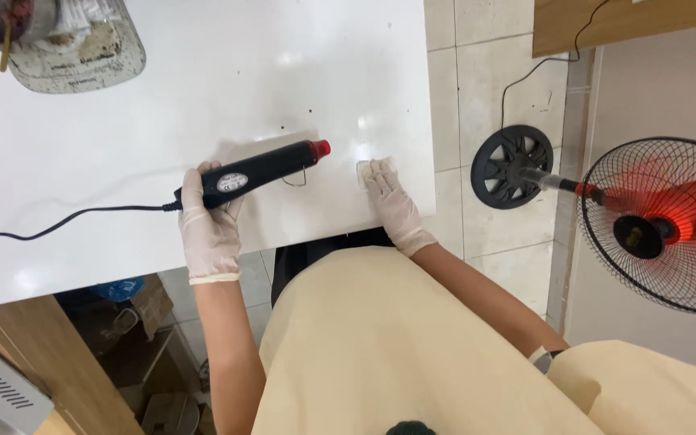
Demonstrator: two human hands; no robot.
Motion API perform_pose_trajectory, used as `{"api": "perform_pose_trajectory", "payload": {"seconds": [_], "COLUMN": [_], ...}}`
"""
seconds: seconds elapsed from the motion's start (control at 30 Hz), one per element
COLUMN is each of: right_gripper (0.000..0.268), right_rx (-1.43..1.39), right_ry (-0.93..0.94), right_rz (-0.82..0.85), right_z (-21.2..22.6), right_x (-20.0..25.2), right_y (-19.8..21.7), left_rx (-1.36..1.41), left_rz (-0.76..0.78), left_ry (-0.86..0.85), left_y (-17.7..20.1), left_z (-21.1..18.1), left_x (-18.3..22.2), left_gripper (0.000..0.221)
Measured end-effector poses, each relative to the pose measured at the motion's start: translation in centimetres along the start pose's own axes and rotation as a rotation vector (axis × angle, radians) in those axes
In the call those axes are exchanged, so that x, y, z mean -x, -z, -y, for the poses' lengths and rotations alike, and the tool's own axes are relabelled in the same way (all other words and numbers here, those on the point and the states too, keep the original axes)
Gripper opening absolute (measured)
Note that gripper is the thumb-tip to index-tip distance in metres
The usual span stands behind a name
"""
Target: Cleaning a white work surface using a cloth and a heat tool.
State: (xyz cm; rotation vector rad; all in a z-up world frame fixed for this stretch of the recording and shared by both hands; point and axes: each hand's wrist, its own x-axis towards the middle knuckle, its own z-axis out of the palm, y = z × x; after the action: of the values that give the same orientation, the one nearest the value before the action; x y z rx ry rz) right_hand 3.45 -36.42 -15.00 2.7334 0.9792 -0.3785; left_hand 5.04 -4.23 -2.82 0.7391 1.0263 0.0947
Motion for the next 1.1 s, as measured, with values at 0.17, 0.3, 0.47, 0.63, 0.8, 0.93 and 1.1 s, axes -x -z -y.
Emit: {"api": "perform_pose_trajectory", "payload": {"seconds": [0.17, 0.3, 0.47, 0.63, 0.8, 0.93, 1.1], "right_gripper": [0.052, 0.050, 0.056, 0.051, 0.039, 0.047, 0.042], "right_rx": [-0.336, -0.162, -0.503, -0.135, -0.533, -0.474, -0.586], "right_ry": [-0.181, -0.170, -0.214, -0.199, -0.369, -0.255, -0.390], "right_rz": [-0.181, -0.076, -0.102, -0.027, -0.205, -0.171, -0.261], "right_z": [-1.3, -0.9, 0.5, -3.6, -2.6, -0.9, -6.2], "right_x": [-5.6, -5.3, 2.0, -4.6, -3.6, 2.8, -2.6], "right_y": [0.4, 4.9, -2.2, 1.7, 0.6, -2.7, 0.4], "left_rx": [-0.005, -0.055, -0.043, -0.039, -0.045, -0.040, 0.038], "left_rz": [0.001, 0.002, 0.012, 0.016, 0.006, 0.029, -0.009], "left_ry": [0.012, 0.020, 0.015, 0.007, -0.001, 0.022, 0.030], "left_y": [0.0, 0.5, 0.6, 0.6, 0.7, 0.8, 0.5], "left_z": [-0.3, -0.2, -0.1, -0.6, -0.8, -0.4, -0.3], "left_x": [-0.1, 1.1, 0.5, 0.3, 0.5, -0.3, -1.4], "left_gripper": [0.031, 0.034, 0.033, 0.033, 0.033, 0.032, 0.032]}}
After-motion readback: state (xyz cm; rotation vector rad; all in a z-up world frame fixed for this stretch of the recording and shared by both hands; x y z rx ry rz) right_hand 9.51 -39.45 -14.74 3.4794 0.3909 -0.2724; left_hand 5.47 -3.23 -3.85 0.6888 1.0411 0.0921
